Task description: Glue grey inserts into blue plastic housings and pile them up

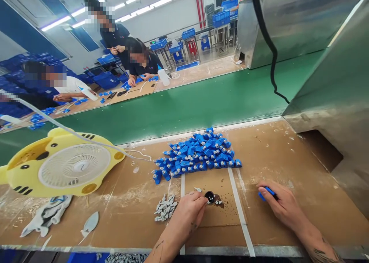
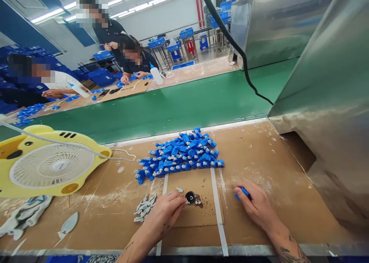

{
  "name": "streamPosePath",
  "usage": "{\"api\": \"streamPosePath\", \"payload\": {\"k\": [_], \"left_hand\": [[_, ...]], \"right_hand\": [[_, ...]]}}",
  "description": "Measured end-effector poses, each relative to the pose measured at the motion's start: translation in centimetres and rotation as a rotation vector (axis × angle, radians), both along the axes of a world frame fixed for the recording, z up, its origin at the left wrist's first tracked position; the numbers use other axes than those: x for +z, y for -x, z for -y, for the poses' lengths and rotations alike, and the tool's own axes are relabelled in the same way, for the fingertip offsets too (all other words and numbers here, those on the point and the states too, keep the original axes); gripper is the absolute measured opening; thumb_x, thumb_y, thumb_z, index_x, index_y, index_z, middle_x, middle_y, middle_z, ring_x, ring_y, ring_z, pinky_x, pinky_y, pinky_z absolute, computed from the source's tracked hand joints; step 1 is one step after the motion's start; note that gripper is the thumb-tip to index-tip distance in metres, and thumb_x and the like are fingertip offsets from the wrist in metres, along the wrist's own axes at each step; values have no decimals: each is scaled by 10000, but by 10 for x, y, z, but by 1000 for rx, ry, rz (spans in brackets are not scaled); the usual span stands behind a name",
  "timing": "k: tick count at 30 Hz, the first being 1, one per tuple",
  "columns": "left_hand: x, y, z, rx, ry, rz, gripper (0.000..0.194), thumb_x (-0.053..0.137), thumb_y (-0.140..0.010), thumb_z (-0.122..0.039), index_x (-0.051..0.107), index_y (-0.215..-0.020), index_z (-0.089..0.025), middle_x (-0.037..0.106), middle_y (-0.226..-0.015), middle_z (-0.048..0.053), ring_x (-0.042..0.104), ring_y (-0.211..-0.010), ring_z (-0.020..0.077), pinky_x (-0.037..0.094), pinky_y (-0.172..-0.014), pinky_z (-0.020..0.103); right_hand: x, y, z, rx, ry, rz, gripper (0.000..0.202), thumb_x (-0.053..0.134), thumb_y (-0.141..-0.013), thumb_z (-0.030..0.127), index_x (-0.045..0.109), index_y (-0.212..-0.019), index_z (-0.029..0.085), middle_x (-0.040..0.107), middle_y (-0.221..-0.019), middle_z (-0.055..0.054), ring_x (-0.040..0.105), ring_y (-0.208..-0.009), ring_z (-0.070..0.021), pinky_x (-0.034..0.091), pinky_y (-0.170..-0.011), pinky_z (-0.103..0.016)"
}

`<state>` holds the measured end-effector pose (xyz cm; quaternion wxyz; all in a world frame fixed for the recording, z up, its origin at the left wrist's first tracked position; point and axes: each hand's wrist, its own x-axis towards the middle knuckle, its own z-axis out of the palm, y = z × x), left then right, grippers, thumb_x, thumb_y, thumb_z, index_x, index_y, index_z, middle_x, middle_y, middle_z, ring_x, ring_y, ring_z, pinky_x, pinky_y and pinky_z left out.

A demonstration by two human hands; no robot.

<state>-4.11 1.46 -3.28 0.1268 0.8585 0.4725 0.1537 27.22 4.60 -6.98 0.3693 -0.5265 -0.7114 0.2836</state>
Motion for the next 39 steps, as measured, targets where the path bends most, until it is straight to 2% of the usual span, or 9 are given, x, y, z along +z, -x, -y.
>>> {"api": "streamPosePath", "payload": {"k": [5, 11, 16, 19, 22, 25, 30, 33, 39], "left_hand": [[1, -5, -1, -18, 16, -99, 240, 495, -907, -43, 594, -780, -220, 651, -755, 19, 641, -691, 191, 453, -616, 276], [7, -9, -4, -12, 36, -132, 244, 494, -895, -36, 584, -758, -217, 639, -731, 16, 633, -681, 189, 448, -608, 274], [17, -6, -5, 41, 13, 83, 238, 483, -948, -87, 642, -829, -218, 694, -740, 16, 674, -670, 173, 487, -605, 244], [24, -9, -3, 121, -2, 305, 211, 521, -982, -161, 686, -865, -223, 741, -758, 18, 710, -671, 162, 538, -622, 225], [29, -17, 4, 216, -13, 456, 173, 591, -983, -238, 727, -875, -232, 774, -790, 27, 742, -698, 177, 587, -657, 240], [28, -27, 13, 267, -37, 538, 167, 621, -982, -294, 751, -895, -236, 780, -803, 39, 749, -720, 193, 611, -685, 270], [25, -43, 16, 268, -94, 516, 203, 599, -996, -308, 767, -905, -239, 782, -816, 54, 752, -737, 198, 626, -740, 303], [24, -50, 12, 225, -168, 507, 188, 590, -991, -254, 756, -904, -233, 775, -787, 43, 741, -693, 176, 619, -689, 263], [10, -53, 18, 240, -160, 500, 186, 569, -1001, -224, 749, -958, -235, 789, -853, 56, 751, -750, 191, 633, -746, 303]], "right_hand": [[7, 5, 0, 85, 96, 11, 530, 396, -993, 607, 664, -716, 243, 659, -610, -46, 607, -548, -199, 513, -564, -306], [2, 0, 0, 104, 110, -7, 427, 457, -974, 524, 694, -766, 236, 713, -675, -54, 660, -605, -212, 528, -602, -315], [11, 14, 5, -25, 260, -164, 410, 548, -886, 597, 729, -818, 235, 762, -808, -74, 696, -734, -249, 553, -691, -348], [20, 39, 11, -63, 451, -419, 507, 595, -834, 706, 666, -734, 214, 630, -663, -30, 570, -601, -185, 487, -569, -294], [28, 71, 17, -40, 680, -799, 631, 639, -732, 836, 535, -683, 215, 383, -544, 67, 318, -454, -93, 293, -421, -217], [32, 96, 20, -18, 808, -1052, 665, 705, -658, 851, 485, -735, 228, 277, -520, 119, 166, -426, -56, 150, -400, -191], [37, 114, 19, 4, 806, -1131, 653, 710, -680, 835, 468, -752, 233, 246, -494, 135, 132, -425, -51, 116, -404, -191], [40, 119, 19, 6, 778, -1098, 658, 686, -685, 852, 473, -753, 233, 232, -476, 135, 140, -423, -55, 123, -402, -188], [48, 132, 24, -131, 719, -1088, 715, 692, -623, 884, 396, -687, 237, 239, -504, 124, 174, -440, -52, 167, -405, -178]]}}
